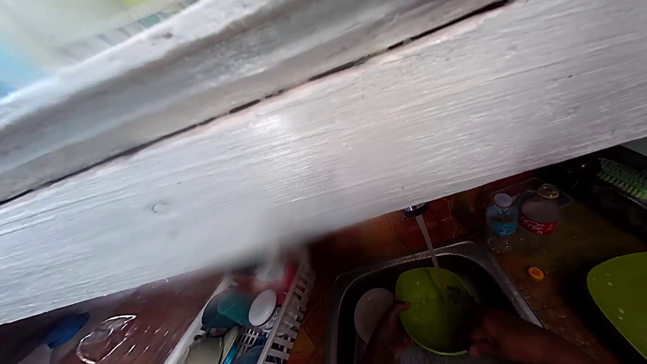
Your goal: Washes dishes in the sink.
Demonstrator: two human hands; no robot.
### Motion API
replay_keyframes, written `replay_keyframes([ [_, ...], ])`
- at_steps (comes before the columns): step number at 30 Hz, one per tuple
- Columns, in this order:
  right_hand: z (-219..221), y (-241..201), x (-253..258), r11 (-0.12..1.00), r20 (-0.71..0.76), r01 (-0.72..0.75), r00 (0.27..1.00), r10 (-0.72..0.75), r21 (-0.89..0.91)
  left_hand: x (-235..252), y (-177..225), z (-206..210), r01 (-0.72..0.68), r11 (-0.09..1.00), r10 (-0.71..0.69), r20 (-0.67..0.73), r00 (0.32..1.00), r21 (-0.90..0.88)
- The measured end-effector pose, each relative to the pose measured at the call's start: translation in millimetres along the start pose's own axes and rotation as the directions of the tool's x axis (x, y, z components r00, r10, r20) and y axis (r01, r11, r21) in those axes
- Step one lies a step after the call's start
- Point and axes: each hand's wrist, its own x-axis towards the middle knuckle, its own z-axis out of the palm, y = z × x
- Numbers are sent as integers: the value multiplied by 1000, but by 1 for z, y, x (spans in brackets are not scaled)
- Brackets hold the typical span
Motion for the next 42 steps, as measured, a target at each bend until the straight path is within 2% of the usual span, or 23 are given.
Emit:
replay_keyframes([
  [3, -2, 20, 20, 945, 37, -252, 968, 250, 208, -2, -14, 8, -62, 998, 61, 24, 998, 26],
  [5, -8, 25, 42, 847, -9, -451, 882, 472, 281, -2, -24, 16, -60, 998, 58, 50, 997, 27],
  [7, -12, 21, 69, 738, -50, -612, 760, 648, 284, -1, -30, 25, -13, 999, 14, 54, 998, -31],
  [8, -14, 13, 82, 691, -60, -673, 704, 708, 264, 0, -32, 29, 15, 999, -12, 57, 998, -50],
  [9, -14, 4, 93, 677, -65, -693, 686, 725, 247, 1, -34, 31, 34, 998, -29, 74, 997, -60],
  [10, -11, -5, 101, 710, -66, -661, 719, 692, 243, 2, -35, 31, 35, 997, -28, 103, 994, -63],
  [13, 5, -25, 111, 899, 4, -391, 917, 398, 195, 5, -36, 25, -29, 998, 39, 186, 982, -57],
  [15, 9, -18, 108, 929, 111, -276, 960, 256, 246, 5, -36, 15, -95, 992, 109, 197, 974, -79],
  [16, 5, -9, 106, 922, 121, -285, 957, 262, 261, 4, -36, 11, -115, 989, 133, 202, 970, -96],
  [17, -1, -1, 103, 898, 100, -361, 933, 347, 250, 3, -36, 10, -122, 986, 142, 190, 971, -113],
  [19, -20, 0, 102, 753, 41, -625, 774, 631, 204, 2, -40, 11, -114, 981, 138, 148, 979, -158],
  [20, -26, -4, 104, 684, 4, -700, 700, 714, 205, 4, -42, 11, -108, 977, 136, 148, 980, -183],
  [21, -27, -11, 105, 647, -31, -731, 657, 753, 216, 6, -44, 13, -105, 974, 139, 166, 976, -201],
  [22, -24, -18, 107, 643, -54, -732, 650, 758, 228, 8, -46, 15, -97, 973, 138, 190, 972, -212],
  [23, -19, -26, 110, 670, -66, -714, 673, 737, 205, 9, -48, 17, -89, 973, 137, 218, 966, -214],
  [26, 8, -46, 116, 803, -107, -554, 804, 585, 220, 12, -47, 17, -128, 960, 199, 290, 936, -248],
  [29, 39, -73, 105, 868, -53, -440, 885, 463, 229, 4, -41, 16, -177, 926, 243, 167, 956, -335],
  [31, 56, -78, 91, 912, -9, -346, 934, 356, 220, 0, -35, 15, -235, 925, 261, 50, 964, -298],
  [33, 53, -70, 76, 953, 80, -270, 962, 261, 141, 0, -30, 11, -333, 912, 342, -2, 940, -241],
  [35, 43, -45, 60, 975, 127, -209, 972, 199, 71, 0, -28, 6, -425, 897, 423, -45, 905, -121],
  [36, 42, -26, 52, 984, 99, -178, 979, 178, -9, -1, -25, 5, -462, 886, 460, -70, 885, -26],
  [39, 29, 15, 43, 912, 47, -223, 966, 254, -344, -5, -22, 12, -517, 812, 557, -92, 826, 272],
  [42, 31, 18, 52, 832, -34, -332, 934, 354, -444, 2, -24, 18, -596, 692, 666, -40, 745, 407],
])
